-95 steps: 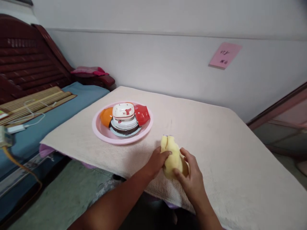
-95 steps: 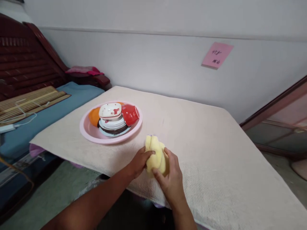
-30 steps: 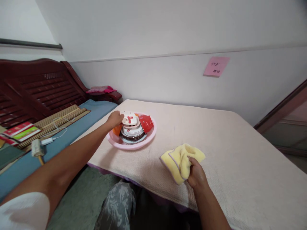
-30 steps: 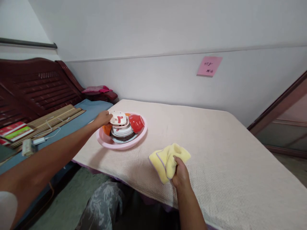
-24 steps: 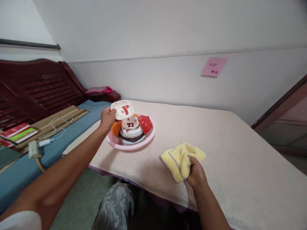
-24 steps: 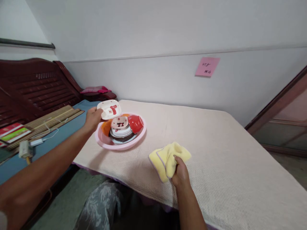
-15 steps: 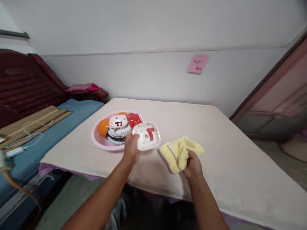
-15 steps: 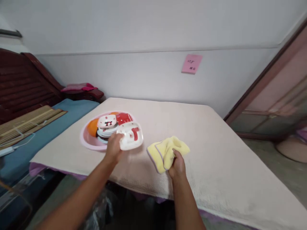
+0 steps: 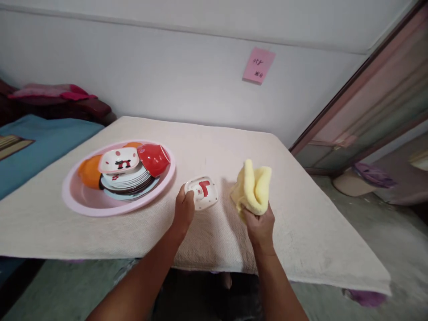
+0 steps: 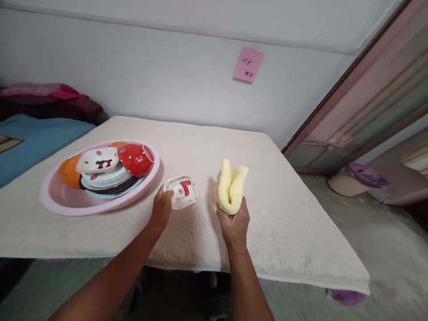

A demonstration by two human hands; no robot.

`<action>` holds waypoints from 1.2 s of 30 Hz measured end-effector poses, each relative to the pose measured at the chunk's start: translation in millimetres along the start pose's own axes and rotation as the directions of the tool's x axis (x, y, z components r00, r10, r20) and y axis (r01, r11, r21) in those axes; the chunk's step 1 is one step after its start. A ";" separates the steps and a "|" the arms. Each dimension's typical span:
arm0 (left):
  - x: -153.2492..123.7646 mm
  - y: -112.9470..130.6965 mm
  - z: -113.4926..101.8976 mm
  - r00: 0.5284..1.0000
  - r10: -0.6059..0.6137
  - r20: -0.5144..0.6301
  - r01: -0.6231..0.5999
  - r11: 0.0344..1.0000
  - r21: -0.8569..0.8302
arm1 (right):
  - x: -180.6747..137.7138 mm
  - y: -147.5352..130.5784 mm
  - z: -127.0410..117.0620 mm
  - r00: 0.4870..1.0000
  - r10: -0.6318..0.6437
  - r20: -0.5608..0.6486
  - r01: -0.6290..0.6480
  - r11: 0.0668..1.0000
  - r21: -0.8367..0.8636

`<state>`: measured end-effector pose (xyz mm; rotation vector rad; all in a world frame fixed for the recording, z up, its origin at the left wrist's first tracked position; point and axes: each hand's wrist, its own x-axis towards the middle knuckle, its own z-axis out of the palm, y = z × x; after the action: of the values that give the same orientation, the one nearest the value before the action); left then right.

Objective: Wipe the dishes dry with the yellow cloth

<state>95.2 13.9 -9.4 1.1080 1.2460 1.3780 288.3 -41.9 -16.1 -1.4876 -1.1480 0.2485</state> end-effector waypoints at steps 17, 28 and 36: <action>-10.0 -7.1 -15.3 0.989 0.084 0.118 -0.093 0.993 0.077 | -55.4 -48.1 69.7 0.771 -0.256 0.583 0.502 0.807 -0.310; -2.5 -10.8 -24.7 0.992 0.101 0.079 -0.110 0.986 0.123 | -48.4 -49.8 77.9 0.775 -0.261 0.575 0.560 0.705 -0.435; 0.4 1.1 -26.2 0.974 0.012 0.225 -0.033 0.995 0.093 | -53.7 -36.1 79.8 0.778 -0.358 0.516 0.565 0.759 -0.325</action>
<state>69.2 10.3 -10.2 1.3099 1.1471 1.1820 187.1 -37.2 -32.7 -1.5198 -2.0209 -0.0779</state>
